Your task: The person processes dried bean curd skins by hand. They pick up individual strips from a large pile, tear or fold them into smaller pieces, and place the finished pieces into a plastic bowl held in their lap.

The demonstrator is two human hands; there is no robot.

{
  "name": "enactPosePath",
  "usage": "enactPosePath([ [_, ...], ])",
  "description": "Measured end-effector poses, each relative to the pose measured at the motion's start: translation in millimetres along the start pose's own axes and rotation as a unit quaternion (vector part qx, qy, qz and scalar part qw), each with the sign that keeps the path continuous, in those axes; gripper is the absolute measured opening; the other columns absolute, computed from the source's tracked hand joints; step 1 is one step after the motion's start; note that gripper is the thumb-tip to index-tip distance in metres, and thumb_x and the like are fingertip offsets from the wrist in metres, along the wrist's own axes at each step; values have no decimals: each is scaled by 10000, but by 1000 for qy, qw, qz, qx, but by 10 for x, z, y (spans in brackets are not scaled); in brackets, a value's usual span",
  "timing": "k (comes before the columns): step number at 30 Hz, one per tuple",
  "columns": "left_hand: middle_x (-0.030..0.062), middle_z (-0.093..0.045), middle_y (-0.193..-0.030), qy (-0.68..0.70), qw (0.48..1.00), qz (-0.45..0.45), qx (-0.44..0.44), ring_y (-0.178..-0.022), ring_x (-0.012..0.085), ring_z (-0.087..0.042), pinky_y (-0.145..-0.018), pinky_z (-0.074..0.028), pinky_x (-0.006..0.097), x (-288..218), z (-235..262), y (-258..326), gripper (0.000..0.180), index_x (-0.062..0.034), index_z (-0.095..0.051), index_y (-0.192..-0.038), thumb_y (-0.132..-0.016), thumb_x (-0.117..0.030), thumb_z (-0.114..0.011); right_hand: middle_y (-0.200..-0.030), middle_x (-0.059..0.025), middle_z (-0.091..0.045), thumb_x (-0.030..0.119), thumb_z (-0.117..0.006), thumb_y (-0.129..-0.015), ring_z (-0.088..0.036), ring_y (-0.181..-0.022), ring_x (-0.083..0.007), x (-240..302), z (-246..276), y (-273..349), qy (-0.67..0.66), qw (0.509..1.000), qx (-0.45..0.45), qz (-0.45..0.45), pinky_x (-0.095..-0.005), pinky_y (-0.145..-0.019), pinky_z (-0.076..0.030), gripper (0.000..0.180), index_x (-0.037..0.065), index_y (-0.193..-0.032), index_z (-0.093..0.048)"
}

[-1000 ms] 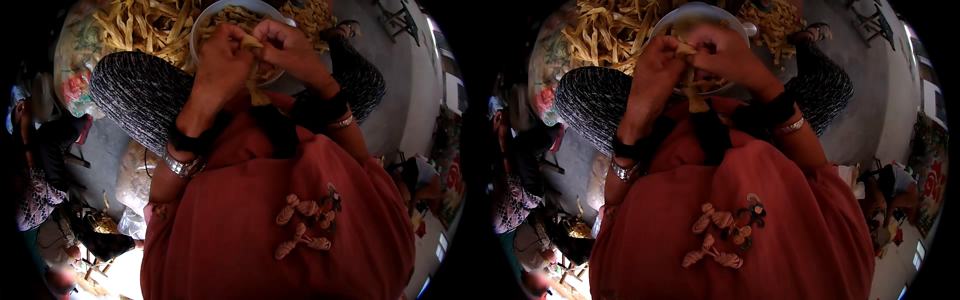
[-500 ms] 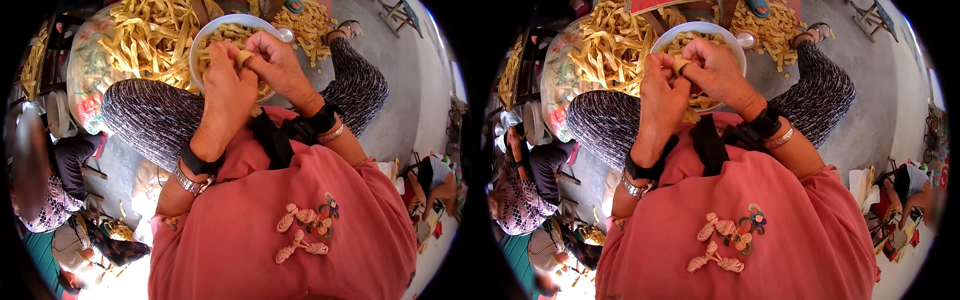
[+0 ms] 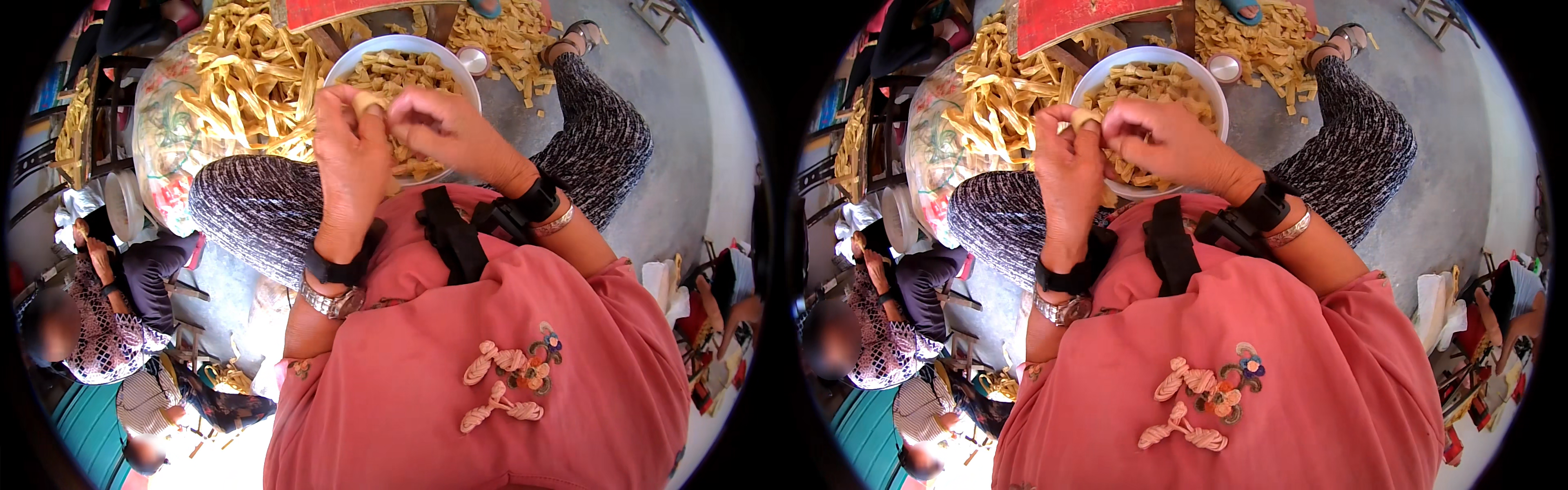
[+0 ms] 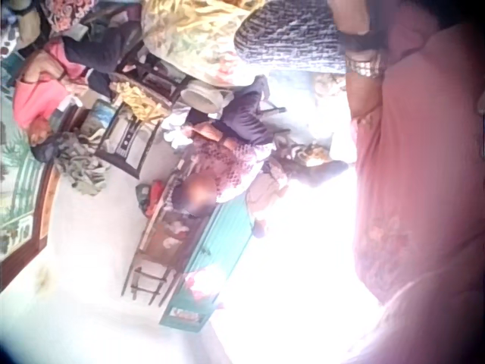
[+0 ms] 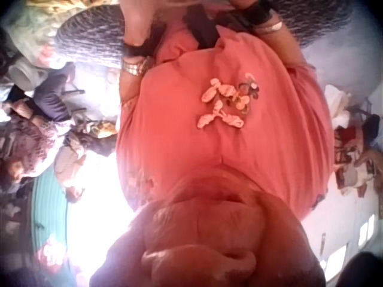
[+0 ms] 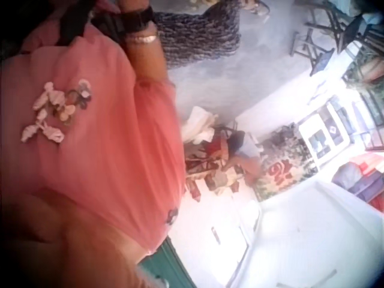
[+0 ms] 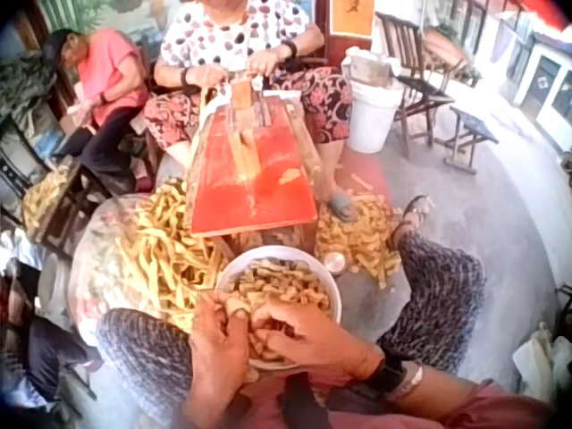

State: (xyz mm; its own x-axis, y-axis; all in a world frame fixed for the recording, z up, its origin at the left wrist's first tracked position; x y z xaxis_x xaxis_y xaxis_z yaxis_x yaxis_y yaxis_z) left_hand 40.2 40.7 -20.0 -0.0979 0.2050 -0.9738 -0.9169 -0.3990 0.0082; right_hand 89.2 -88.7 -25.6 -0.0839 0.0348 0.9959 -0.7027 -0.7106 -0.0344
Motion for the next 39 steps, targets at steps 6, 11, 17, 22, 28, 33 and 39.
enactPosePath([
  [6, 50, -521, -712, 206, 964, 102, 132, -454, 29, -351, -409, -359, 180, -223, -20, 9, 179, -123, -399, -1108, -942, -70, -437, -756, -12, -542, 195, -528, -918, -523, -586, -67, -60, 255, -56, -187, 977, -95, -34, -187, -543, -435, 190, 21, -986, -565],
  [11, 67, -486, -713, 344, 898, 162, 223, -431, 15, -293, -403, -362, 170, -252, -56, 138, 179, -119, -393, -1124, -949, -80, -401, -734, 9, -510, 232, -528, -936, -467, -544, -50, -64, 136, 12, -267, 960, 14, -87, -181, -495, -383, 241, 27, -1055, -573],
  [17, 79, -512, -737, 317, 889, 175, 280, -451, 25, -324, -432, -405, 187, -247, -74, 155, 182, -113, -390, -1135, -955, -94, -413, -664, 19, -499, 223, -514, -945, -441, -527, -44, -141, 129, 44, -328, 939, 45, -94, -179, -477, -354, 191, 37, -933, -555],
  [22, 76, -522, -786, 278, 906, 159, 275, -509, 34, -357, -477, -421, 201, -201, -106, 177, 219, -105, -392, -1185, -967, -96, -414, -678, 21, -507, 232, -500, -950, -450, -536, -35, -103, 153, 90, -222, 971, -40, -77, -170, -475, -347, 192, 48, -908, -534],
  [28, 54, -536, -788, 348, 869, 212, 283, -540, 34, -382, -496, -413, 194, -133, -78, 201, 239, -97, -438, -1201, -965, -81, -405, -695, 20, -506, 221, -517, -944, -459, -548, -36, -126, 252, 120, -160, 981, -107, -37, -175, -488, -370, 185, 38, -921, -536],
  [33, 33, -531, -760, 310, 888, 208, 268, -533, 24, -375, -486, -395, 180, -117, -37, 267, 202, -88, -496, -1151, -968, -96, -412, -692, 19, -500, 213, -521, -942, -458, -544, -47, -82, 248, 136, -134, 986, -94, -37, -185, -492, -375, 182, 33, -919, -534],
  [39, 17, -525, -731, 180, 915, 188, 308, -518, 13, -350, -472, -371, 161, -9, -6, 358, 174, -63, -550, -1079, -976, -149, -441, -664, 25, -501, 241, -510, -936, -469, -530, -57, -131, 482, 73, -222, 964, -143, -33, -195, -482, -374, 219, 39, -863, -553],
])
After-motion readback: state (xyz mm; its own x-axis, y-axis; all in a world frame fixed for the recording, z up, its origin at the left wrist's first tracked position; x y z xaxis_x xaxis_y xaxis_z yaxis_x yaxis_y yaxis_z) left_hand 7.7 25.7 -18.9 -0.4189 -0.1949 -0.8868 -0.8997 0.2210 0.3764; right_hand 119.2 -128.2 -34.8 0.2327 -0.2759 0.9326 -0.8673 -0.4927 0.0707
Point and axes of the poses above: each hand's wrist, its own y-axis away from the middle knuckle, its own z-axis out of the back of the hand, x = y × z, the point moved 3 cm from there along -y, towards the middle knuckle
